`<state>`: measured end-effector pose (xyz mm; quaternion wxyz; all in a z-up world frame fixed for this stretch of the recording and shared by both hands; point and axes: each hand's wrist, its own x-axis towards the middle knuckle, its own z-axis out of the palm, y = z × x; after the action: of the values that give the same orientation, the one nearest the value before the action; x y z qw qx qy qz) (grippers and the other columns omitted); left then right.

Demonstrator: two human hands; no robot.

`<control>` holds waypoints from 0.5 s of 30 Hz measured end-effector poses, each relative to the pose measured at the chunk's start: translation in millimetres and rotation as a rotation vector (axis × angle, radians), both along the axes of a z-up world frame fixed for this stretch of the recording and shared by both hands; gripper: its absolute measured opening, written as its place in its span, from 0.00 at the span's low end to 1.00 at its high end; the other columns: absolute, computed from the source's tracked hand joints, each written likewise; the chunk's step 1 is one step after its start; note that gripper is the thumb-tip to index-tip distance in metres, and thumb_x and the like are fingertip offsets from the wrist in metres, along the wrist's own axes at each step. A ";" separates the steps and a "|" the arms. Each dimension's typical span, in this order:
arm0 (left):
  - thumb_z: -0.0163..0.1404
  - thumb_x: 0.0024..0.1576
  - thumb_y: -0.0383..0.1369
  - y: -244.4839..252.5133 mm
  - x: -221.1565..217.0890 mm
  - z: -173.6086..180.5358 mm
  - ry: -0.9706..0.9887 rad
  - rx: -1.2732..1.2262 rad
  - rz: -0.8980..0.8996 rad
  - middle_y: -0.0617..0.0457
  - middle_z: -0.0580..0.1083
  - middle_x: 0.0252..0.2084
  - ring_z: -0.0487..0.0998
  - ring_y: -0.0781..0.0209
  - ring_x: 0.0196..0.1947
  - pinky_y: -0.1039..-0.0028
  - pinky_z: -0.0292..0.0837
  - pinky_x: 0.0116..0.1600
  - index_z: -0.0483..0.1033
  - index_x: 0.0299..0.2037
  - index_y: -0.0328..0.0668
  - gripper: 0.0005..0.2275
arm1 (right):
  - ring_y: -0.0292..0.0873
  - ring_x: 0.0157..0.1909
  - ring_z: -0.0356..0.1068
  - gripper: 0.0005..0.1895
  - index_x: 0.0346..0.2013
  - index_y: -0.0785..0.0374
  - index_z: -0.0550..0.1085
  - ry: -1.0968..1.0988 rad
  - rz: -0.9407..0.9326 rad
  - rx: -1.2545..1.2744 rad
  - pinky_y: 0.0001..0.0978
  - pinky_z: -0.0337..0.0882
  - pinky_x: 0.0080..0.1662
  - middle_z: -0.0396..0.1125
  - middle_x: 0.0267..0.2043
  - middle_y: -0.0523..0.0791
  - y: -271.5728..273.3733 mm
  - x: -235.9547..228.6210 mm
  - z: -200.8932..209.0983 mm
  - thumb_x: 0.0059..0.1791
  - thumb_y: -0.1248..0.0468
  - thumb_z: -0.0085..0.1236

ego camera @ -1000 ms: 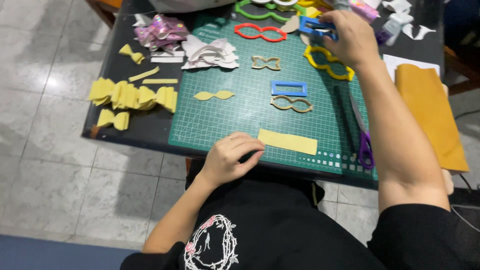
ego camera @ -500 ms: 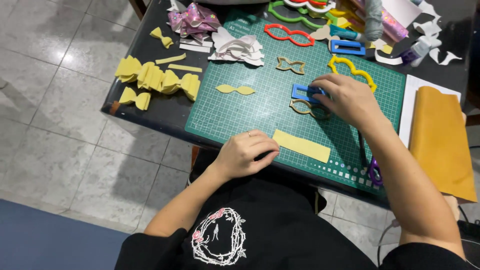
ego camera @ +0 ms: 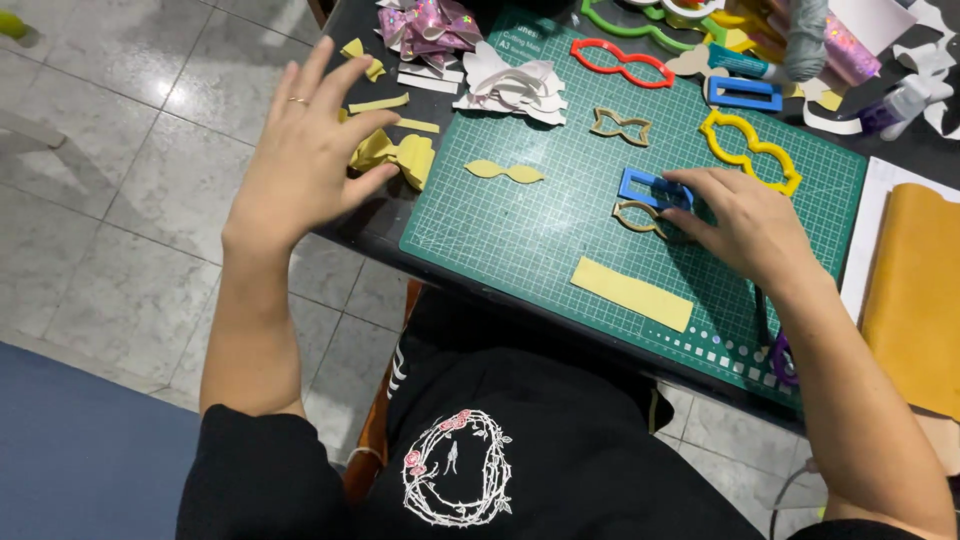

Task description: Cutting out shapes from foam or synthetic leather using a template and scissors to create hair bows.

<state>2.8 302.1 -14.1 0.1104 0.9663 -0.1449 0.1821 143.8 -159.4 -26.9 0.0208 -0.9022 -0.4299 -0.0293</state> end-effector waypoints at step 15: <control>0.56 0.62 0.35 7.1 30.8 -18.2 0.020 0.036 -0.093 0.50 0.76 0.58 0.70 0.45 0.65 0.48 0.57 0.69 0.83 0.39 0.46 0.05 | 0.51 0.52 0.75 0.23 0.63 0.54 0.74 -0.001 -0.006 0.003 0.47 0.76 0.40 0.75 0.55 0.46 -3.3 -3.4 -0.4 0.53 0.55 0.61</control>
<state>33.5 309.2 -32.2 0.1028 0.9621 -0.1918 0.1644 140.4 -162.7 -27.3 0.0217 -0.9033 -0.4273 -0.0305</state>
